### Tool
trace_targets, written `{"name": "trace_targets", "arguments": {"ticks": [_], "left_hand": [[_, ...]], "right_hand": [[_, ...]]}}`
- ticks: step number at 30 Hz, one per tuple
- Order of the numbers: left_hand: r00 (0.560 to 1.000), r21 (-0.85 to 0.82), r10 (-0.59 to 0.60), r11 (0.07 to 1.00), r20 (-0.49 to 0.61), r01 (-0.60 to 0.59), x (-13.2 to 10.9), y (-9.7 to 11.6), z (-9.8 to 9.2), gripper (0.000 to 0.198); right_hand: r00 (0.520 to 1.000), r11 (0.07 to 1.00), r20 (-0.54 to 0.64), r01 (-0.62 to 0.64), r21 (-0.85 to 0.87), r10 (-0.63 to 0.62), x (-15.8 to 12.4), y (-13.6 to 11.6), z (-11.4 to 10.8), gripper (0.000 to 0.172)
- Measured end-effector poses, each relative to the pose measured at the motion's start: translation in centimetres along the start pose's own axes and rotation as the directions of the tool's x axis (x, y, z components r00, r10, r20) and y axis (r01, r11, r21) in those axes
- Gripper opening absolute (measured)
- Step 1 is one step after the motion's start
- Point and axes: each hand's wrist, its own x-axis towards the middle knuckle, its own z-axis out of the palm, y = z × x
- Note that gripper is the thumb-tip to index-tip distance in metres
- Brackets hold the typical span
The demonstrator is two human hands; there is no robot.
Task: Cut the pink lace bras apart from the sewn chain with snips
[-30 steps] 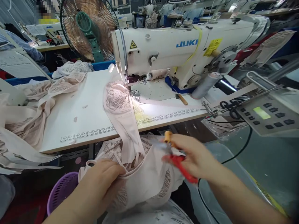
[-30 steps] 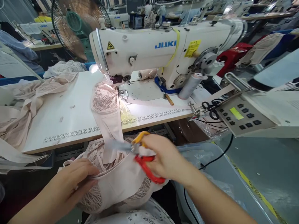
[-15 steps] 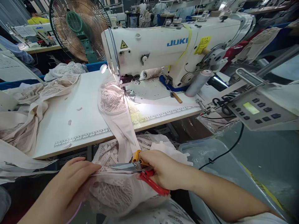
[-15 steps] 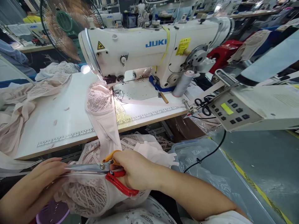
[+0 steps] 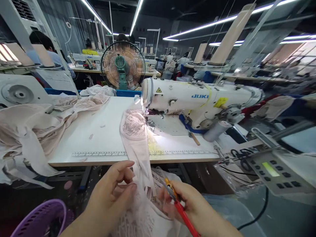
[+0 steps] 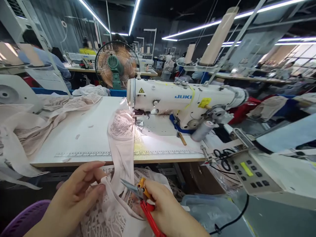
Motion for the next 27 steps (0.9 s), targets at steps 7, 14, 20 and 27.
{"name": "trace_targets", "arguments": {"ticks": [7, 14, 20, 27], "left_hand": [[0.992, 0.020, 0.052, 0.998, 0.118, -0.054, 0.9, 1.1, 2.5, 0.039], [0.990, -0.036, -0.143, 0.989, 0.000, 0.143, 0.7, 0.4, 3.6, 0.026], [0.949, -0.001, -0.251, 0.967, 0.190, 0.256, 1.6, -0.5, 3.4, 0.021], [0.882, -0.130, -0.386, 0.893, 0.269, 0.430, 2.4, -1.3, 2.5, 0.024]], "right_hand": [[0.963, 0.967, -0.180, 0.224, 0.121, -0.200, 2.4, -2.2, -0.5, 0.018], [0.975, 0.967, -0.180, 0.163, 0.196, -0.128, 3.8, -2.3, 0.3, 0.028], [0.983, 0.963, -0.155, 0.134, 0.235, -0.099, 4.2, -1.3, 0.5, 0.029], [0.959, 0.965, 0.235, 0.200, -0.167, -0.158, 3.2, 1.4, -2.2, 0.046]]}}
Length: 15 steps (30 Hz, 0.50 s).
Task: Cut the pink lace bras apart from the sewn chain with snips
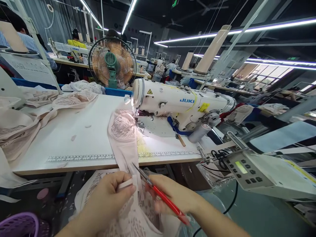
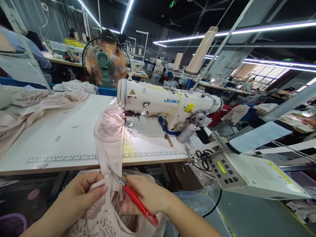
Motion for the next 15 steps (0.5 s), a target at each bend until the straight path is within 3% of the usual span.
{"name": "trace_targets", "arguments": {"ticks": [3, 8, 15], "left_hand": [[1.000, 0.010, -0.008, 1.000, -0.013, 0.008, 0.3, 0.0, -0.3, 0.028], [0.996, 0.025, -0.079, 0.997, 0.034, 0.078, 0.8, 0.3, -0.3, 0.025], [0.989, -0.022, -0.119, 0.992, 0.085, 0.121, 0.7, 0.1, -0.5, 0.024]], "right_hand": [[0.994, 0.991, 0.073, -0.066, -0.117, 0.075, -1.0, 0.8, 0.3, 0.043], [0.972, 0.944, 0.067, -0.199, -0.264, 0.224, -1.1, 0.6, 0.9, 0.048], [0.952, 0.935, 0.041, -0.289, -0.204, 0.303, -1.1, 0.2, 1.1, 0.044]]}}
